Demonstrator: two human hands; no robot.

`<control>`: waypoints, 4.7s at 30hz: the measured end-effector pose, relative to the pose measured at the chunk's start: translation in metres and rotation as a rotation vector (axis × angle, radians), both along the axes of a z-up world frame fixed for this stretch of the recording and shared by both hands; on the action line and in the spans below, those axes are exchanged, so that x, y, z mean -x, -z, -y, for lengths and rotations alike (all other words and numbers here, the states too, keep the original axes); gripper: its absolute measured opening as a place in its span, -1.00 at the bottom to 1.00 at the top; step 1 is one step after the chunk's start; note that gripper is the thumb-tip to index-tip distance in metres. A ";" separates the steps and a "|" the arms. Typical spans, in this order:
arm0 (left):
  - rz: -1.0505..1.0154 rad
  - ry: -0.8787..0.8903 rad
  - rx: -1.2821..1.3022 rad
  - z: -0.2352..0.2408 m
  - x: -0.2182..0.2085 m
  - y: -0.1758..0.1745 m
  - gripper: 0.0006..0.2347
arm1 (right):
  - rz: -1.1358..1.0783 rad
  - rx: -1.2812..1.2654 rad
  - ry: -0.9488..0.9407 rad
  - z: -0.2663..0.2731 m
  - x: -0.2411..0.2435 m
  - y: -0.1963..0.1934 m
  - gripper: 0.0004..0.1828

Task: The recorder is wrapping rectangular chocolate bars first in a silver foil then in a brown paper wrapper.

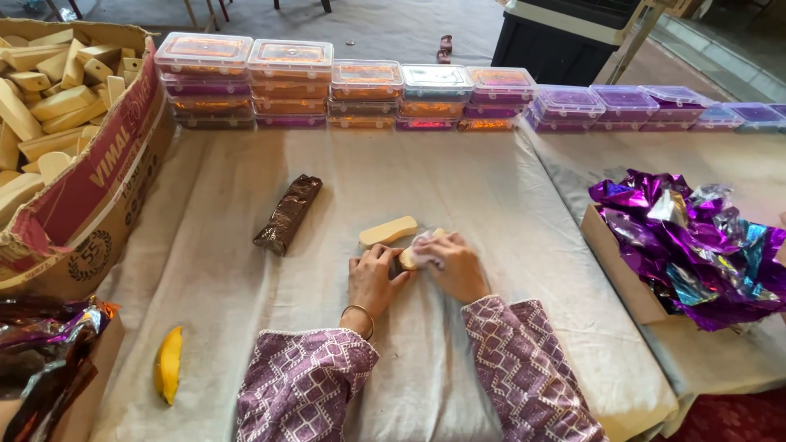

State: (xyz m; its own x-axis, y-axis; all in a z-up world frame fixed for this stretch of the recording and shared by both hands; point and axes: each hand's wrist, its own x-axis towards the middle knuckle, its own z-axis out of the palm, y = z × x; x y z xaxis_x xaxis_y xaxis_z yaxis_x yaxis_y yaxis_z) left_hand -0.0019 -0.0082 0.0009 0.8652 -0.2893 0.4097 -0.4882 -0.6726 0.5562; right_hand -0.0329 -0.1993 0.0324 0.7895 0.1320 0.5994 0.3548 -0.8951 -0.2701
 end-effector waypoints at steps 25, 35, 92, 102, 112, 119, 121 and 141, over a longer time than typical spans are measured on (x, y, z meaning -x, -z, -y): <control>0.011 0.007 -0.006 0.004 -0.002 0.007 -0.60 | -0.023 -0.045 0.055 0.008 -0.005 0.004 -0.72; 0.026 0.005 0.002 0.002 0.001 0.001 -0.60 | 0.007 -0.078 0.077 0.009 -0.007 0.000 -0.80; -0.023 0.057 0.255 0.003 -0.005 0.010 -0.59 | 0.091 0.045 -0.156 -0.025 0.009 -0.009 -0.70; -0.038 0.024 0.272 0.008 -0.009 0.015 -0.58 | 0.118 -0.262 0.035 0.025 -0.017 0.015 -0.59; -0.326 0.308 0.739 0.030 -0.021 0.047 -0.64 | -0.377 -1.775 -0.366 0.032 -0.040 0.060 -0.52; -0.241 0.244 0.443 0.026 0.026 -0.013 -0.55 | -0.438 -1.593 -0.475 0.020 -0.012 0.017 -0.51; -0.182 0.166 0.407 0.024 0.027 -0.014 -0.55 | -0.472 -1.575 -0.483 0.012 -0.009 0.017 -0.48; -0.080 -0.025 0.444 0.008 0.004 -0.015 -0.34 | -0.192 -1.040 -0.170 0.009 -0.019 0.043 -0.71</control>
